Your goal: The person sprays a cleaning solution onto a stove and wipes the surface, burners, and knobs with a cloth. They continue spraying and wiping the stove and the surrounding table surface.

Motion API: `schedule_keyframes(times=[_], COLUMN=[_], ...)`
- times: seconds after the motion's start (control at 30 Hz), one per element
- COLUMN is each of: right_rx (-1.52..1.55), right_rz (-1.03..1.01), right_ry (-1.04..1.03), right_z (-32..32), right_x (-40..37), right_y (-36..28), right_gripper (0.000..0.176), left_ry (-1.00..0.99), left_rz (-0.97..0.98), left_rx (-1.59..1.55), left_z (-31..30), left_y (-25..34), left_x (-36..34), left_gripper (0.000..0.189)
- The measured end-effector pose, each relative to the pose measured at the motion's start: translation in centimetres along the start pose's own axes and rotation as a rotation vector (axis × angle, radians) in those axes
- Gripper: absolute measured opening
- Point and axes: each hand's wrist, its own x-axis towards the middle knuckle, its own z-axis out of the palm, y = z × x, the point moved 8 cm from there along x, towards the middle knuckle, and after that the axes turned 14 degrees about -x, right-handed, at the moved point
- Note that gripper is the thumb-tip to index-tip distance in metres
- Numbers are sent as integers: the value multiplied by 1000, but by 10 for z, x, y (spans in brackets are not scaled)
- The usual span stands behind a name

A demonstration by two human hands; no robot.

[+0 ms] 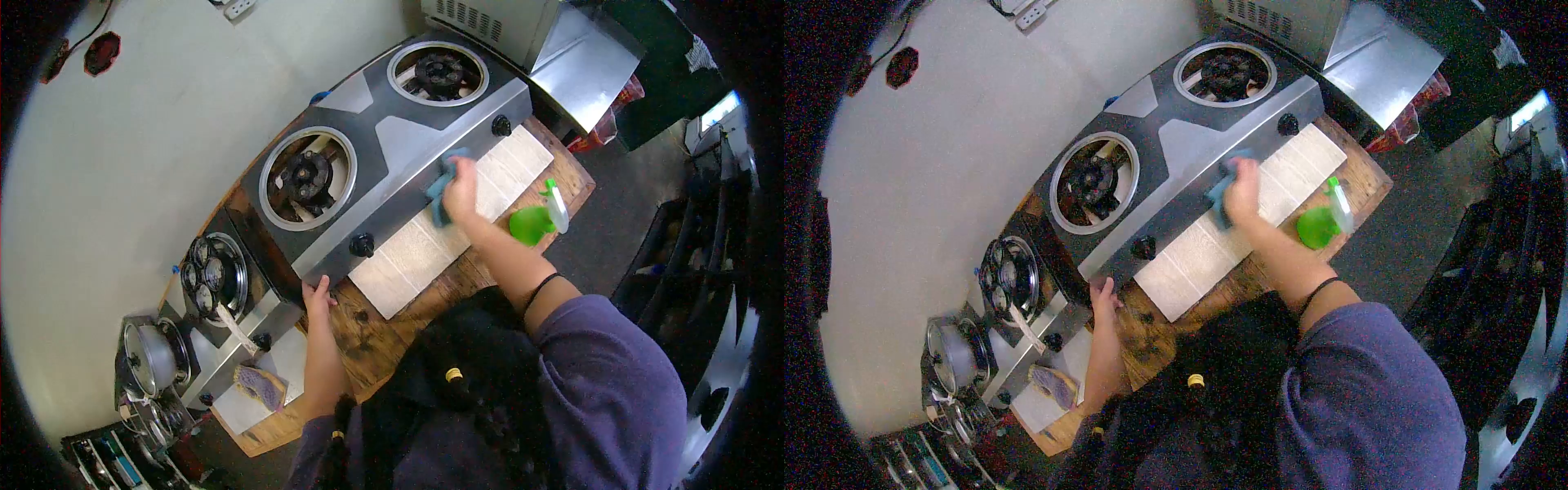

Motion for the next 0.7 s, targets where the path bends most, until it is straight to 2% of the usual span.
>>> schedule_keyframes(times=[0.03,0.1,0.17,0.27,0.33,0.37,0.4,0.43,0.5,0.6,0.7], right_rx=[-87,-144,-161,-228,-137,-45,-21,44,30,-69,-140], right_rz=[12,133,383,238,136,102,-45,-54,16,126,293], right_ry=[124,201,167,355,186,9,3,-59,9,257,382], right_z=[-8,-15,-22,-20,-7,-4,3,-1,1,-15,-24], right_x=[17,50,68,44,7,-14,-33,-36,-17,42,77], right_y=[19,66,99,68,28,5,-12,-27,-16,16,42], right_gripper=[39,34,30,27,23,21,22,23,23,23,22], left_ry=[-8,-24,1,18,41,62,85,66,28,141,64], left_rz=[3,8,-40,-31,-33,-57,-83,-89,-97,-83,-90], left_rx=[-11,-37,6,-5,-13,-2,11,6,-4,37,21], left_z=[0,4,2,2,-1,-7,-10,-8,-4,1,-3], left_y=[0,2,3,2,-1,-4,-8,-8,-4,6,-1], left_x=[0,-1,-4,-6,-3,-2,-2,-3,-6,-14,-6], left_gripper=[59,58,57,55,55,54,54,54,56,57,60])
